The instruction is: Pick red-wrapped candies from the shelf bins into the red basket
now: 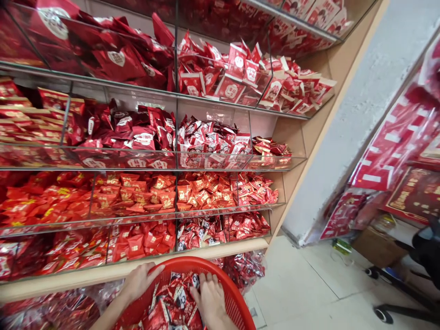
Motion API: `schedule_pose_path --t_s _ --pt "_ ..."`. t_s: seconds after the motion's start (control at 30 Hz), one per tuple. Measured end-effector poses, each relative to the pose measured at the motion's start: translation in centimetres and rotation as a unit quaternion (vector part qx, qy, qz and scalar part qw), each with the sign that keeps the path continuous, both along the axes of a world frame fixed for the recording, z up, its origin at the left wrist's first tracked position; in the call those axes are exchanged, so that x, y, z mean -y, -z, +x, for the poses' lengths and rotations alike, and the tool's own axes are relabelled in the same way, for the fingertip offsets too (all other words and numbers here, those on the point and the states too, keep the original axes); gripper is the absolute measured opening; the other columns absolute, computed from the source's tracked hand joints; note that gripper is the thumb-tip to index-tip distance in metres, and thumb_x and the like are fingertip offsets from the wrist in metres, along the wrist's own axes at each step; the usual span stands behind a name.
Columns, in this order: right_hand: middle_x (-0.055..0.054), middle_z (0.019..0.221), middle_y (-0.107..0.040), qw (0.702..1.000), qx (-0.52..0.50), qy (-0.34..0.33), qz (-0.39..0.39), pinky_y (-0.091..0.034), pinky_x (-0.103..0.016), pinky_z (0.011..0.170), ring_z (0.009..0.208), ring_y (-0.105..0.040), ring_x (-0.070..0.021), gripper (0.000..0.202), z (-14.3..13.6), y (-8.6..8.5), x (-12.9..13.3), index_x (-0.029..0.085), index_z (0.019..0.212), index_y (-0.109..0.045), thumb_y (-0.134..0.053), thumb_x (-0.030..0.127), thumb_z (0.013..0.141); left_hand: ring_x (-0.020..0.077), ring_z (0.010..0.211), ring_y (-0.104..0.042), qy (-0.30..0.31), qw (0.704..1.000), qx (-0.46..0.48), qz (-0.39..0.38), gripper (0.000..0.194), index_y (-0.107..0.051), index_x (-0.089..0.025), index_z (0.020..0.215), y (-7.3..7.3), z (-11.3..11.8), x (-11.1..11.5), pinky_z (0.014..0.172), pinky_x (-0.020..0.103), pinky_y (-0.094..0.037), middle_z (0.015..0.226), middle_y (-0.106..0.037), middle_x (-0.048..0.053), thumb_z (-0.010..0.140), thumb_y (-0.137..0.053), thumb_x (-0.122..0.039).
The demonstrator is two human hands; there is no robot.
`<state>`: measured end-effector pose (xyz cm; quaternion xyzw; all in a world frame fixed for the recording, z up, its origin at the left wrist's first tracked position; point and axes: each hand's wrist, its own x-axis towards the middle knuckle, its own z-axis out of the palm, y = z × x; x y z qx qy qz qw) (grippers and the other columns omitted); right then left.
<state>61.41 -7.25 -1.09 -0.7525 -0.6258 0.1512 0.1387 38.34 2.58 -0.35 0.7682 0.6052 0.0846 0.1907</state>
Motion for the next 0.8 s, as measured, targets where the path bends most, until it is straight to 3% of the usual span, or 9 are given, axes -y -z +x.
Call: schedule_pose_path --t_s 0.13,0.27,0.43,0.5,0.63,0.8 --pt "-0.015 0.126 -0.055 0.999 0.032 0.005 -0.025 -0.037 -0.044 0.097 0.12 -0.047 -0.0324 0.038 -0.2 -0.7 0.1 0.018 0.115 -0.06 -0.053 0.036 0.082 0.0278 0.093 -0.065 -0.004 1.0 -0.002 -0.006 0.061 -0.064 -0.019 0.091 -0.2 0.1 0.0 0.077 0.031 -0.043 0.092 -0.072 0.014 0.081 -0.025 -0.064" --pt "-0.015 0.12 -0.057 1.0 0.021 -0.019 -0.006 -0.043 -0.038 0.088 0.108 -0.055 -0.0311 0.038 1.3 -2.2 -0.4 0.017 0.109 -0.061 -0.053 0.042 0.082 0.0287 0.092 -0.065 0.001 1.0 -0.008 -0.006 0.059 -0.064 -0.019 0.088 -0.4 0.1 0.1 0.076 0.032 -0.043 0.091 -0.071 0.014 0.082 -0.024 -0.062" --pt "-0.01 0.109 -0.06 0.995 0.018 -0.011 0.098 -0.044 -0.027 0.078 0.094 -0.061 -0.0207 0.029 4.5 -5.4 -4.7 0.019 0.106 -0.059 -0.042 0.035 0.089 0.0291 0.09 -0.065 -0.004 1.0 -0.013 -0.008 0.059 -0.063 -0.019 0.088 -0.6 0.2 0.1 0.075 0.032 -0.043 0.09 -0.071 0.014 0.082 -0.024 -0.062" --pt "-0.01 0.112 -0.058 0.995 0.044 0.009 0.09 -0.043 -0.026 0.078 0.096 -0.06 -0.0194 0.027 5.5 -6.0 -7.2 0.019 0.109 -0.058 -0.045 0.031 0.088 0.0287 0.089 -0.066 -0.003 1.0 -0.009 -0.004 0.059 -0.063 -0.019 0.087 -0.4 0.2 0.0 0.074 0.032 -0.043 0.088 -0.071 0.013 0.082 -0.023 -0.062" --pt "-0.013 0.115 -0.059 0.995 0.094 0.04 -0.013 -0.044 -0.028 0.081 0.101 -0.06 -0.0228 0.03 6.1 -5.4 -11.6 0.016 0.107 -0.061 -0.056 0.032 0.082 0.0286 0.09 -0.066 -0.001 1.0 -0.003 -0.005 0.058 -0.063 -0.02 0.086 0.0 0.2 -0.2 0.075 0.032 -0.043 0.087 -0.072 0.013 0.083 -0.022 -0.06" --pt "-0.016 0.112 -0.063 0.992 0.097 0.051 -0.063 -0.044 -0.032 0.088 0.109 -0.057 -0.027 0.038 5.3 -4.2 -14.2 0.013 0.106 -0.063 -0.064 0.036 0.075 0.03 0.09 -0.066 -0.009 1.0 -0.017 -0.008 0.06 -0.063 -0.019 0.088 -0.4 0.3 0.0 0.074 0.034 -0.043 0.088 -0.071 0.015 0.082 -0.022 -0.062"
